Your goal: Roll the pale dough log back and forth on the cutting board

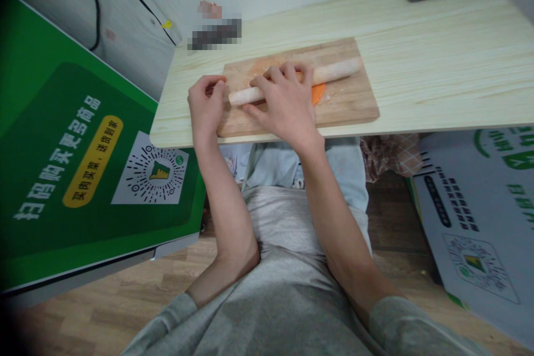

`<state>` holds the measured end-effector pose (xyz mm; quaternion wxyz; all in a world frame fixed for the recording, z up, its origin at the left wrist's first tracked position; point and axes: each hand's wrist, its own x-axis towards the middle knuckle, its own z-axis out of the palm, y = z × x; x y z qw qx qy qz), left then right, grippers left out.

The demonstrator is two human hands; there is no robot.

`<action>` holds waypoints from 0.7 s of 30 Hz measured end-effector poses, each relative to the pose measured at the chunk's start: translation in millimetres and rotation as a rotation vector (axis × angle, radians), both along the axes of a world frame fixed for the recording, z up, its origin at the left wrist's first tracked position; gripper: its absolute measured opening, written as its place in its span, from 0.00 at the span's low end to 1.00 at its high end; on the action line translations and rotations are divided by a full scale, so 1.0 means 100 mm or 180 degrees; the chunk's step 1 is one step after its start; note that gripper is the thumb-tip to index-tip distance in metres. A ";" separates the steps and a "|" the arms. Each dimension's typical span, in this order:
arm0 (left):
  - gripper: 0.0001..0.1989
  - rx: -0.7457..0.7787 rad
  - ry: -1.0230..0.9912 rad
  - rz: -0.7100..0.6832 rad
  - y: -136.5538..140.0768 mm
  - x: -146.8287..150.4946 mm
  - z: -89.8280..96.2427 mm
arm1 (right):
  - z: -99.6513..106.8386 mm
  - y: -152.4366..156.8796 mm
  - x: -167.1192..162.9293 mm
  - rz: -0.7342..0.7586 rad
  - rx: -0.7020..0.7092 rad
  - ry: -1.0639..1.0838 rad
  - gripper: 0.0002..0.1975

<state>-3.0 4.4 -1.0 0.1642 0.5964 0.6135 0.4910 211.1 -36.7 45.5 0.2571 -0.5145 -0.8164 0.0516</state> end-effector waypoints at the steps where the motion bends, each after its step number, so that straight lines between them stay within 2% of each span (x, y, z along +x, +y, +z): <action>1: 0.04 -0.0003 -0.0008 -0.0006 0.00 -0.01 -0.01 | 0.00 0.00 0.00 0.0000 -0.0003 0.0003 0.42; 10: 0.07 -0.0035 -0.0047 -0.0035 0.01 -0.02 -0.01 | 0.01 0.00 0.00 0.0001 -0.0018 -0.0017 0.41; 16: 0.06 -0.0042 -0.0063 -0.0101 0.04 -0.05 -0.05 | -0.03 0.04 -0.01 -0.0004 -0.0031 0.0023 0.46; 18: 0.06 -0.0043 -0.0071 -0.0103 0.05 -0.07 -0.07 | -0.02 0.03 -0.01 -0.0005 0.0023 -0.0043 0.43; 21: 0.07 -0.0060 -0.0058 -0.0101 0.07 -0.09 -0.08 | 0.04 -0.01 -0.01 -0.0042 0.0097 -0.0200 0.34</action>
